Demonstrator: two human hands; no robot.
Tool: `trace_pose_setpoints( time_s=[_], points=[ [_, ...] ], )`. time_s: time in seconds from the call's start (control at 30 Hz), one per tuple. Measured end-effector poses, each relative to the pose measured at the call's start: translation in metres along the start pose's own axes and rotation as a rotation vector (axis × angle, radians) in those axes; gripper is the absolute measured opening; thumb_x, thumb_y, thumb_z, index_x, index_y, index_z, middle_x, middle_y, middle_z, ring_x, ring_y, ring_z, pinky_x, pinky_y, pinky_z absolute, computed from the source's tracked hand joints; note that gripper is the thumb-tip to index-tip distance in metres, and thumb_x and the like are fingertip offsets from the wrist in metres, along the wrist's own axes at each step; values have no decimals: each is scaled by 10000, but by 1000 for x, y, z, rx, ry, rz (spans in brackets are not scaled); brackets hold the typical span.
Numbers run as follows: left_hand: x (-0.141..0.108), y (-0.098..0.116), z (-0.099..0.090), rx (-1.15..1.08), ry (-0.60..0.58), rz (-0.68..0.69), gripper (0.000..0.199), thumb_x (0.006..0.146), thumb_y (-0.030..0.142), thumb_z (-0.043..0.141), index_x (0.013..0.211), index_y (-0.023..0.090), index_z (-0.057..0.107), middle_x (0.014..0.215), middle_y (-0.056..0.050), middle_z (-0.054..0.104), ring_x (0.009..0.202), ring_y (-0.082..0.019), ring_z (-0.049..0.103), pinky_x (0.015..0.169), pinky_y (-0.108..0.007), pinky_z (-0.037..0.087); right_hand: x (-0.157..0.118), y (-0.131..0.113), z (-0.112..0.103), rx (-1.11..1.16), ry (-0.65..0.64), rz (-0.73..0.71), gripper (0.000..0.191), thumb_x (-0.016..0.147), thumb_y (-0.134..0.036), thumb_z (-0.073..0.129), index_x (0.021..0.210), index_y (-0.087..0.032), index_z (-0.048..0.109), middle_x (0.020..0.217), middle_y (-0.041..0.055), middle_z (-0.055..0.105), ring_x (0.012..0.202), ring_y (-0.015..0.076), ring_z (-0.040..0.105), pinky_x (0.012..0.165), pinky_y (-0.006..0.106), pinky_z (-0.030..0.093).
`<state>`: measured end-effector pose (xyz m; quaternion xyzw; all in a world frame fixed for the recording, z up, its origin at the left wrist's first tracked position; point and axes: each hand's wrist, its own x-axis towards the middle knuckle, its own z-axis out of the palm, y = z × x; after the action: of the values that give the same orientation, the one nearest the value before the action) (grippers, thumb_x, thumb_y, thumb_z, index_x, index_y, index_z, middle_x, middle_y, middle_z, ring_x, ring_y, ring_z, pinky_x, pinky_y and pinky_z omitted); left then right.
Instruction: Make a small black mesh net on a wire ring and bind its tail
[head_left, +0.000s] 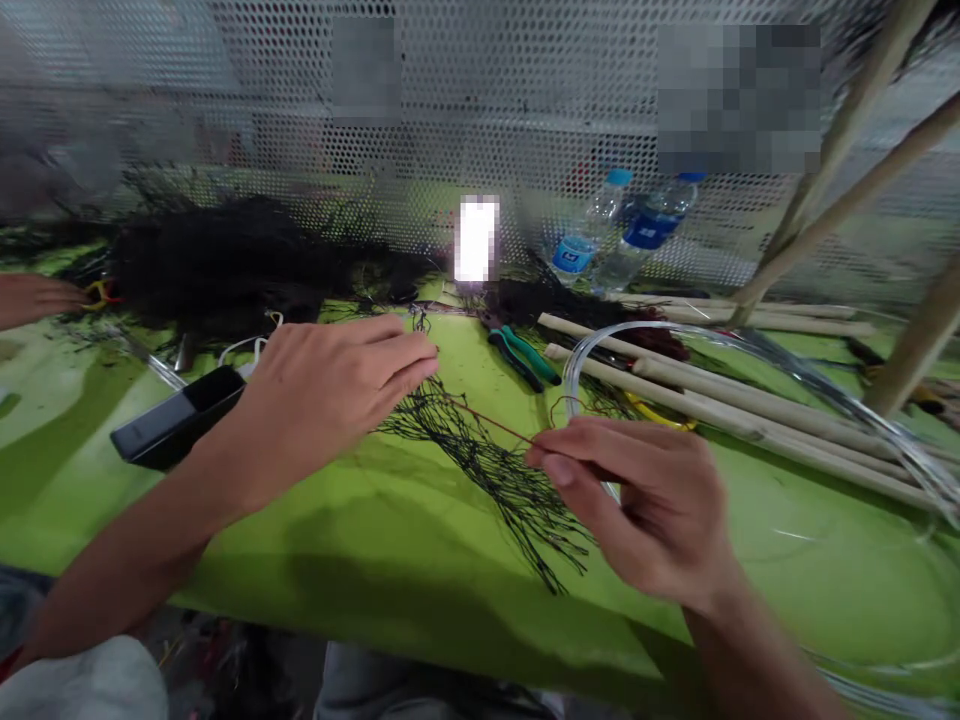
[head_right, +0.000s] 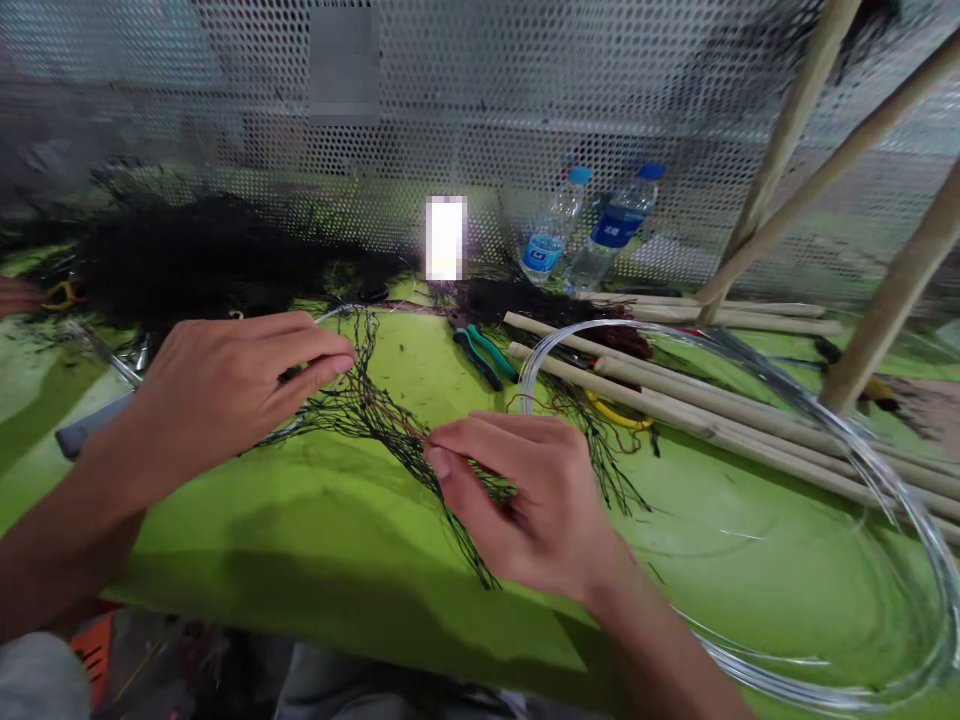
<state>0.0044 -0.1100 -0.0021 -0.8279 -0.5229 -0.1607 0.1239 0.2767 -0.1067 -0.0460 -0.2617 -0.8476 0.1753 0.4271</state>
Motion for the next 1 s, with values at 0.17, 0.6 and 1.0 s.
trace_pose_setpoints(
  time_s=[0.17,0.6,1.0],
  points=[
    [7,-1,4,-54,-31,141,314,1111,415,475,1055,288,757,1049,-30,792,1077,-269,670,947,-435,459,-2,6,-7,271,26,66,129,989,-212,670,960,-262,785,741,8,752,510,115,545,500,295,393],
    [0,4,-3,2,-41,373,250,1060,286,575,1277,323,693,1073,-39,767,1402,-319,579,1294,-652,219,-4,-18,-7,449,-131,63,126,1016,-281,666,955,-212,752,695,-11,729,514,73,524,474,245,390],
    [2,1,2,-83,-22,371,148,1008,406,697,938,296,767,899,-7,735,1184,-283,608,1236,-599,164,-4,-12,-6,419,-250,-101,135,1005,-186,628,925,-148,731,634,-25,636,505,67,474,488,257,339]
  ],
)
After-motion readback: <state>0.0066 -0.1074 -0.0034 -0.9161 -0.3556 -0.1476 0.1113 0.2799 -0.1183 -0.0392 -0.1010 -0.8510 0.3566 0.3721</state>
